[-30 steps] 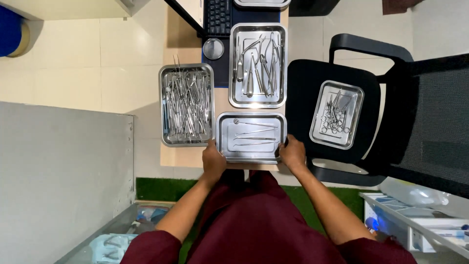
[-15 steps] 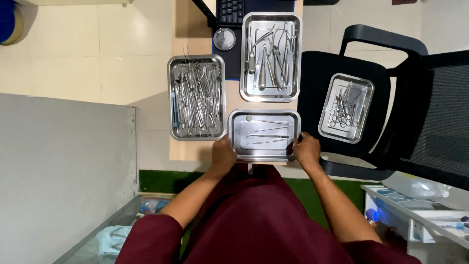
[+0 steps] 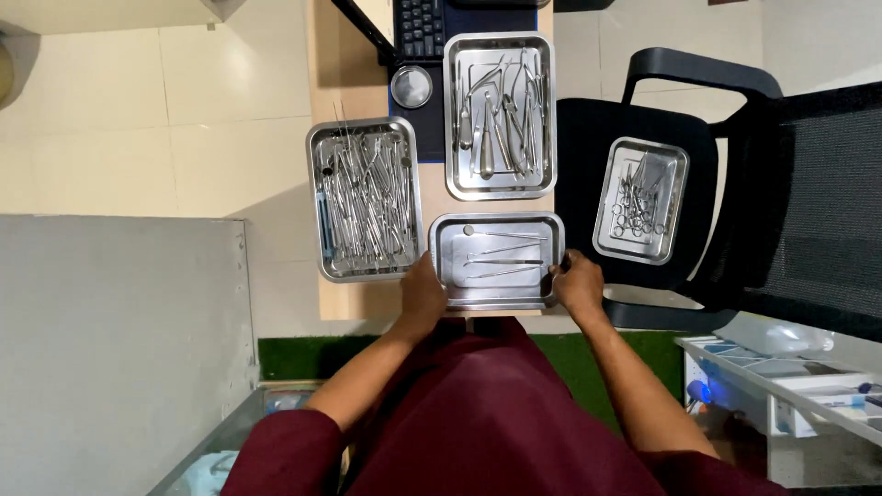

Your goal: Sorting dental instruments into metal trays and transferring them into a sterilization unit.

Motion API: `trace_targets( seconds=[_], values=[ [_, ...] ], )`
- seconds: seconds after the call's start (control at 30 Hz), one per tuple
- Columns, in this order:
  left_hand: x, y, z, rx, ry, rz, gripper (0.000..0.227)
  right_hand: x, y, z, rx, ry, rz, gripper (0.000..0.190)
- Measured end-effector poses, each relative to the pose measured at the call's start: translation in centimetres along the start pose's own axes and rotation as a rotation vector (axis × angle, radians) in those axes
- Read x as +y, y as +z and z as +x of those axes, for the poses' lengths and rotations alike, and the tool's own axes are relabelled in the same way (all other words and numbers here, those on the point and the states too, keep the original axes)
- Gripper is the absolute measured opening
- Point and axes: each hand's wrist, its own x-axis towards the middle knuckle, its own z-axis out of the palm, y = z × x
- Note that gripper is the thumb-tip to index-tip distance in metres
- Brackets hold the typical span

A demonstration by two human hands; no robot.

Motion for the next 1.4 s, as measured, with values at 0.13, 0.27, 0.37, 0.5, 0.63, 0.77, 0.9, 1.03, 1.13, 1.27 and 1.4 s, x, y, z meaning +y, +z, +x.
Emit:
trace_targets(
  seconds=[0.13, 0.27, 0.37, 0.5, 0.63, 0.77, 0.9, 1.03, 1.13, 1.27, 1.4],
  values=[
    [-1.9, 0.5, 0.5, -0.107, -0.118, 0.057, 0.035, -1.4, -1.5, 0.2, -0.127, 0.115, -0.01, 0.033],
    [-3.6, 1.2, 1.1, -0.133, -0.11, 0.086, 0.037, -1.3, -1.3, 0.4, -0.115, 0.145, 0.019, 0.033],
    [-4.4, 1.5, 1.5, -0.177, -0.137, 0.131, 0.031, -1.4, -1.3, 0.4, -0.12, 0.147, -0.021, 0.034],
    [-2.8, 0.6, 2.0, -0.189, -0.136, 0.187, 0.035, -0.3, -1.3, 1.5, -0.194, 0.074, -0.058, 0.033],
    [-3.0, 1.2, 3.1, -0.213, -0.264, 0.227, 0.031, 1.3, -1.5, 6.2, -0.34, 0.07, -0.104, 0.034],
    [1.3, 0.4, 5.9, -0.113, -0.201, 0.256, 0.025, -1.0, -3.0, 13.4, -0.145, 0.012, 0.049, 0.032],
    [8.6, 0.2, 12.0, 0.103, -0.024, 0.139, 0.027, -7.8, -5.9, 22.3, -0.035, -0.083, 0.205, 0.03],
    [12.5, 3.7, 20.4, 0.167, 0.065, 0.036, 0.024, -12.5, -5.3, 33.3, 0.037, -0.168, 0.283, 0.027],
    [16.9, 4.6, 23.3, 0.296, 0.138, 0.0, 0.026, -15.1, -4.0, 40.3, 0.081, -0.186, 0.342, 0.029],
    [21.1, 3.8, 22.9, 0.155, -0.109, -0.097, 0.029, -17.4, -1.6, 47.6, 0.169, -0.218, 0.294, 0.033],
    [17.4, 4.9, 21.2, 0.18, -0.14, 0.031, 0.028, -19.1, -0.2, 50.9, 0.108, -0.148, 0.311, 0.042]
  ],
)
